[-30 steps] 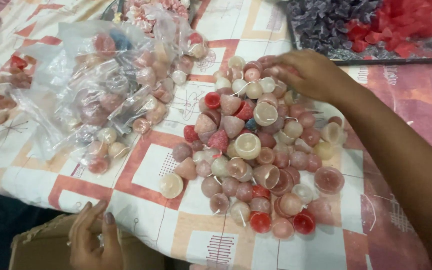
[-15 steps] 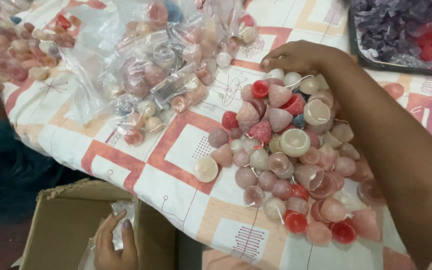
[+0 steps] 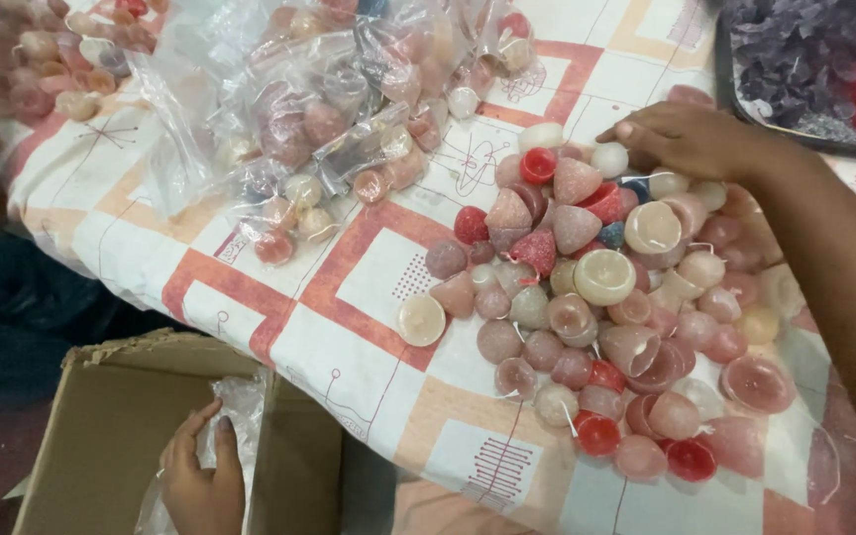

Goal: Sorting various colored wax melts on a table and placing them into small clear plastic bags.

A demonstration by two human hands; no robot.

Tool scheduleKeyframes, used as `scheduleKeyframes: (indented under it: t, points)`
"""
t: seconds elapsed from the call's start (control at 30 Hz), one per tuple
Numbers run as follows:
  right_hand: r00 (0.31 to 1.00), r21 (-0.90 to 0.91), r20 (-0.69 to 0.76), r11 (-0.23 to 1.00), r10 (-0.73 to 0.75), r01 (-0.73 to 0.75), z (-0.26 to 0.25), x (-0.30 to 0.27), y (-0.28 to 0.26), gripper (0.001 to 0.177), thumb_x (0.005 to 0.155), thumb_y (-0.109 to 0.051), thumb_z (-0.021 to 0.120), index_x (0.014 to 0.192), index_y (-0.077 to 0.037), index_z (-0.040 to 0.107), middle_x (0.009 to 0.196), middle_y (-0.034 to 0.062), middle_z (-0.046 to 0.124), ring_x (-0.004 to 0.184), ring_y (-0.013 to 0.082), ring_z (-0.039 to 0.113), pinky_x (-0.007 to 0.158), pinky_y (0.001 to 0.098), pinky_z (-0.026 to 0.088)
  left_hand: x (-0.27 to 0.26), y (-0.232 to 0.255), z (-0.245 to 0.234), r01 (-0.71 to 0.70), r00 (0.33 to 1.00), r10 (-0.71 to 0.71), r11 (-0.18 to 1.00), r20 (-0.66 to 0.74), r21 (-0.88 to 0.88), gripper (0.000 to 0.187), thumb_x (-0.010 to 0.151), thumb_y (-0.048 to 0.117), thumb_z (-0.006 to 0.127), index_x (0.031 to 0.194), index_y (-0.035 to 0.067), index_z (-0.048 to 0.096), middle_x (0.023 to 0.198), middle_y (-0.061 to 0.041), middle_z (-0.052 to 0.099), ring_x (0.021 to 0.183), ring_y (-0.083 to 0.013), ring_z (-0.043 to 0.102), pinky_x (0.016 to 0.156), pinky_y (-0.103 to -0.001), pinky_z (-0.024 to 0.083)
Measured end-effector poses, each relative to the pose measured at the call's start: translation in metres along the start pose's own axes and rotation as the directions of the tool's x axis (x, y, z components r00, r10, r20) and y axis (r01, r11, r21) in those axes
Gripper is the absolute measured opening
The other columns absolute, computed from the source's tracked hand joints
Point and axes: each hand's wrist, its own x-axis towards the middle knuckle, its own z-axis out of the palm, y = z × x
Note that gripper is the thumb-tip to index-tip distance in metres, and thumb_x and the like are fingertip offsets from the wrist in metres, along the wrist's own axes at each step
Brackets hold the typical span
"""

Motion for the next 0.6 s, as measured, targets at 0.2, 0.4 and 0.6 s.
scheduleKeyframes:
  t: [0.2, 0.4, 0.6]
  points:
    - [0.905, -0.075, 0.095, 0.91, 0.415, -0.409, -0.018, -0.006, -0.085, 0.055, 0.106, -0.055, 0.042, 0.154, -0.033, 0.053, 0.136, 0.0152, 0.07, 0.106, 0.0516, 0.073, 0.093, 0.0573, 0.059, 0.009, 0.02, -0.026, 0.278, 0.959, -0.277, 0.961, 0.062, 0.003, 0.029, 0.101, 0.025, 0.067, 0.126, 0.012, 0.071, 0.128, -0.016, 0.069, 0.121, -0.0314, 0.062, 0.083, -0.04, 0.054]
    - [0.991, -0.229, 0.083, 0.966, -0.106, 0.123, 0.023, 0.094, -0.07, 0.054, 0.099, -0.054, 0.054, 0.143, -0.025, 0.063, 0.136, 0.0159, 0.066, 0.123, 0.0385, 0.061, 0.106, 0.0496, 0.046, -0.003, 0.009, -0.042, 0.388, 0.919, -0.394, 0.916, 0.038, 0.1, 0.029, 0.102, 0.024, 0.065, 0.129, 0.014, 0.07, 0.128, -0.014, 0.067, 0.11, -0.0341, 0.065, 0.09, -0.043, 0.052]
    - [0.949, 0.142, 0.165, 0.959, -0.269, 0.247, 0.051, 0.221, 0.092, 0.042, 0.113, -0.036, 0.052, 0.132, -0.002, 0.067, 0.11, 0.0236, 0.074, 0.102, 0.0335, 0.069, 0.088, 0.0469, 0.054, -0.022, -0.045, -0.047, 0.327, 0.942, -0.334, 0.934, 0.025, 0.142, 0.031, 0.099, 0.024, 0.068, 0.127, 0.013, 0.071, 0.13, -0.013, 0.071, 0.11, -0.0373, 0.066, 0.101, -0.048, 0.049]
